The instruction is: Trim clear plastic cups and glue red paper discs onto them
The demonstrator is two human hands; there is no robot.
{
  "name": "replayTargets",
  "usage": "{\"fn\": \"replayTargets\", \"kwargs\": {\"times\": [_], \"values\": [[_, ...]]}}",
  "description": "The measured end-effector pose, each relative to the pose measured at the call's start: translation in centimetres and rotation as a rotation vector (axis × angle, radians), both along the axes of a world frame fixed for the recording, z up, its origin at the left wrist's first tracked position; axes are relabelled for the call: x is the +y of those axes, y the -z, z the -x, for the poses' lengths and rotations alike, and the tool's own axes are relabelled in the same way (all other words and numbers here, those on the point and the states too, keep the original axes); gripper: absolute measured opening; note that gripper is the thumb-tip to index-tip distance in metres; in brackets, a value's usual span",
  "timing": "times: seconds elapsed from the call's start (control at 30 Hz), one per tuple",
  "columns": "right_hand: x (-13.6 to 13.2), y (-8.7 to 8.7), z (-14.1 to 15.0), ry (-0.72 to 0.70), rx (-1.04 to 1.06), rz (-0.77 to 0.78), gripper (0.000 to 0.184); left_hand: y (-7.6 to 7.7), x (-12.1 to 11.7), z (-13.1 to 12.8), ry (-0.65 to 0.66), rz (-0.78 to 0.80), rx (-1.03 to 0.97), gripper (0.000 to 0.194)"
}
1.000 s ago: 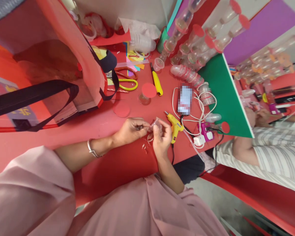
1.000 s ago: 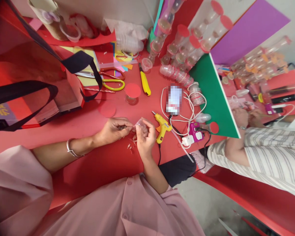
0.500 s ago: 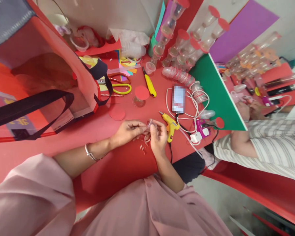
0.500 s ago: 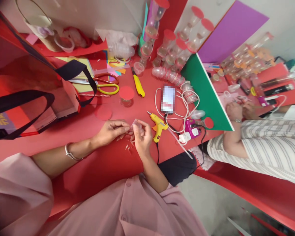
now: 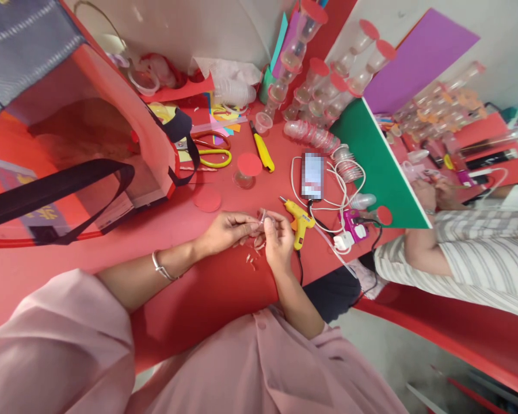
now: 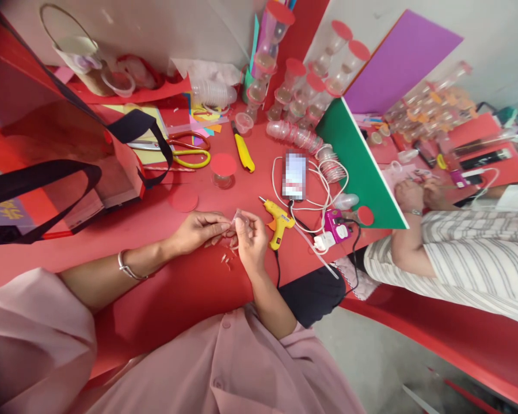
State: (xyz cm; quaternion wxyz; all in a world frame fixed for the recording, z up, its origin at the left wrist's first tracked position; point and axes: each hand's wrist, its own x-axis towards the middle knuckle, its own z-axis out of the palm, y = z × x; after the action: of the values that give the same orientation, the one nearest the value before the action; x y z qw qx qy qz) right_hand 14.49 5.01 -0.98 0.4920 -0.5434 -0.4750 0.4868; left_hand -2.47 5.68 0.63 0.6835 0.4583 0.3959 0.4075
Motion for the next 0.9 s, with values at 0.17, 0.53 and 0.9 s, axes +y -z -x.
{"fn": "replayTargets", "kwargs": {"times": [0.17, 0.53, 0.9], "values": [[0.0, 0.0, 0.0, -0.001, 0.022, 0.013, 0.038, 0.1, -0.1, 0.0, 0.021, -0.022, 0.009, 0.043], [-0.1, -0.1, -0.3, -0.111, -0.026, -0.078, 0.045, 0.8, -0.2, -0.4, -0.146, -0.009, -0.040, 0.040], [-0.4, 0.7, -0.7, -0.206, -0.024, -0.033, 0.043, 1.6, 0.1, -0.3, -0.159, 0.189, -0.237, 0.041]]}}
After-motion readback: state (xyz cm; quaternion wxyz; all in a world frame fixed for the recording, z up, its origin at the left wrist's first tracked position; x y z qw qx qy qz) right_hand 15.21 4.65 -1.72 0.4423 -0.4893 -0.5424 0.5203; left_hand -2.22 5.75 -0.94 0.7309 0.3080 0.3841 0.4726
